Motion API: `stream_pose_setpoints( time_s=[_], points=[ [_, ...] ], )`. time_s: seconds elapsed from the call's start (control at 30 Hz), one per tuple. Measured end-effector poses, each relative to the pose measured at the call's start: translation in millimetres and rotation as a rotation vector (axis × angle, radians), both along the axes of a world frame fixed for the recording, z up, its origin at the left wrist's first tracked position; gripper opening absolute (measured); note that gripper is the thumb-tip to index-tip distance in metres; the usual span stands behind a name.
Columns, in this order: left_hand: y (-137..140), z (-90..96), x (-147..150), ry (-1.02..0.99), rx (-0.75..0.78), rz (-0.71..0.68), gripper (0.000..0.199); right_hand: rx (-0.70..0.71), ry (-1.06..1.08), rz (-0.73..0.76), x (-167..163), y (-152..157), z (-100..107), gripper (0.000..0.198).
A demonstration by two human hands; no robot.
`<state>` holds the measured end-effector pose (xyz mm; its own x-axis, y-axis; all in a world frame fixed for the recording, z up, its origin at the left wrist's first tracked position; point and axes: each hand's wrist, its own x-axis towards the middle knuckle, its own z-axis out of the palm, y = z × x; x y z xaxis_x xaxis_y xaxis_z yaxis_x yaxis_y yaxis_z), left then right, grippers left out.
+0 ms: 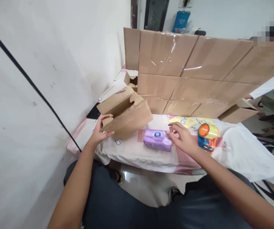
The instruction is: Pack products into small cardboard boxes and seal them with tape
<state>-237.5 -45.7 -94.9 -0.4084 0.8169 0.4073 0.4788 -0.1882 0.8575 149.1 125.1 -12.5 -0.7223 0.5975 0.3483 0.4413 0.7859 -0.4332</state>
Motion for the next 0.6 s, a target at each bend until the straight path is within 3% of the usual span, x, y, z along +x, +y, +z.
stream_pose_setpoints(
  time_s=[0.1, 0.17, 0.23, 0.3, 0.37, 0.5, 0.6],
  points=[
    [6.7, 6.5, 12.3, 0.112, -0.057, -0.089, 0.082, -0.172, -0.221, 0.082, -24.2, -9.9, 1.3, 0.042],
    [7.8, 8.4, 17.6, 0.173, -0.073, -0.129, 0.084, -0.293, -0.497, 0.206, -35.2, -15.3, 1.6, 0.065],
    [7.1, 8.5, 20.0, 0.217, -0.067, -0.136, 0.085, -0.324, -0.707, 0.311, -39.0, -21.6, 0.0, 0.091],
    [5.5, 8.4, 20.9, 0.24, -0.064, -0.123, 0.084, -0.261, -0.777, 0.356, -35.7, -31.0, -3.5, 0.114],
    [3.7, 9.6, 21.7, 0.251, -0.065, -0.119, 0.085, -0.131, -0.742, 0.365, -27.0, -44.4, -8.2, 0.122],
    [2.9, 16.8, 26.1, 0.243, -0.085, -0.189, 0.088, 0.135, -0.706, 0.295, -7.0, -76.2, -17.8, 0.123],
    [5.7, 22.8, 31.3, 0.24, -0.116, -0.309, 0.091, 0.213, -0.752, 0.275, -1.6, -91.2, -21.6, 0.114]
  ],
)
